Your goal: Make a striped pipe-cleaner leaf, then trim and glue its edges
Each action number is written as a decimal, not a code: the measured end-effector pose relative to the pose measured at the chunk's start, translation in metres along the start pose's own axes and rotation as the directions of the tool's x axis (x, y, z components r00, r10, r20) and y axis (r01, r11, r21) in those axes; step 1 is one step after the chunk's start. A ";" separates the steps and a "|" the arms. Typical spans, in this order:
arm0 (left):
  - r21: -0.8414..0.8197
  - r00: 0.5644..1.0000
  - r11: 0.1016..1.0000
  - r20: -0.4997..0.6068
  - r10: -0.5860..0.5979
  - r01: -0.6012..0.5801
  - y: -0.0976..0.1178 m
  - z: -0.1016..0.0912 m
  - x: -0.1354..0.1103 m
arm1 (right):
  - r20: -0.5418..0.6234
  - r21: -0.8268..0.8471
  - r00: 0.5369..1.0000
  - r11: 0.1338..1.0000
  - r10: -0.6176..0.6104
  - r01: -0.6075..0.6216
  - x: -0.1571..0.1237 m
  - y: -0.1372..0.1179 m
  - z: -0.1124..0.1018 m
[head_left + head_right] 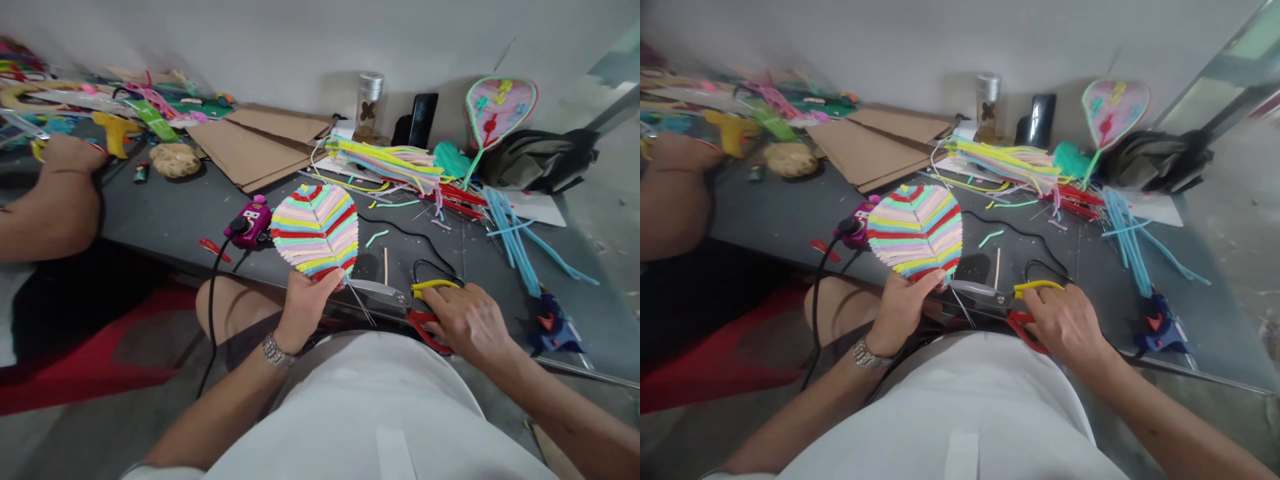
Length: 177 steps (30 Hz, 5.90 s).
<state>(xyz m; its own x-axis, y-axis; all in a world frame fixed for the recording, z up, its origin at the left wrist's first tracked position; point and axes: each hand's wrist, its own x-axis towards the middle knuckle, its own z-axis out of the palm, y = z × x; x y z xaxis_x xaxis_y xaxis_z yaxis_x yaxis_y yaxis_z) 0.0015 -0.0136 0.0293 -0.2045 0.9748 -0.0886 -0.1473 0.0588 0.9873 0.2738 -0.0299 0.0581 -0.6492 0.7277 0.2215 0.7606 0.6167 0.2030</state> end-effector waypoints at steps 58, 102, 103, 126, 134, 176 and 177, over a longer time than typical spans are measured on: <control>0.011 0.997 0.997 -0.019 0.077 -0.077 0.000 0.002 -0.002 | -0.031 0.030 0.998 0.998 0.054 -0.053 -0.009 0.000 -0.010; -0.357 0.994 0.929 -0.091 0.067 -0.095 -0.006 0.018 -0.005 | 0.515 0.771 0.825 0.294 0.233 -0.564 -0.008 -0.046 0.017; -0.388 0.997 0.919 -0.061 0.052 -0.071 -0.003 0.019 -0.005 | 0.492 0.770 0.837 0.328 0.240 -0.547 -0.008 -0.045 0.019; -0.465 0.998 0.884 -0.061 0.030 -0.055 0.003 0.022 -0.005 | -0.098 0.425 0.986 0.902 0.133 -0.079 -0.003 -0.018 0.027; -0.594 0.977 0.777 0.079 -0.200 0.207 0.015 0.021 -0.005 | -0.075 0.486 0.974 0.861 0.212 -0.150 -0.006 -0.025 0.034; -0.142 0.986 0.990 0.163 0.026 -0.002 -0.004 0.007 -0.004 | 0.481 0.785 0.855 0.339 0.194 -0.519 -0.003 -0.030 0.022; -0.153 0.985 0.988 0.169 0.038 -0.012 -0.002 0.007 -0.004 | 0.526 0.796 0.836 0.255 0.157 -0.549 -0.002 -0.032 0.021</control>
<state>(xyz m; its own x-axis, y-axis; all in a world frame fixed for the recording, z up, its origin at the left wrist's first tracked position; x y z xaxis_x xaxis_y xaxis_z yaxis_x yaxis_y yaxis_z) 0.0094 -0.0159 0.0285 -0.0435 0.9987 -0.0279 -0.2911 0.0140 0.9566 0.2511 -0.0443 0.0316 -0.4178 0.8628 -0.2846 0.5590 -0.0028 -0.8291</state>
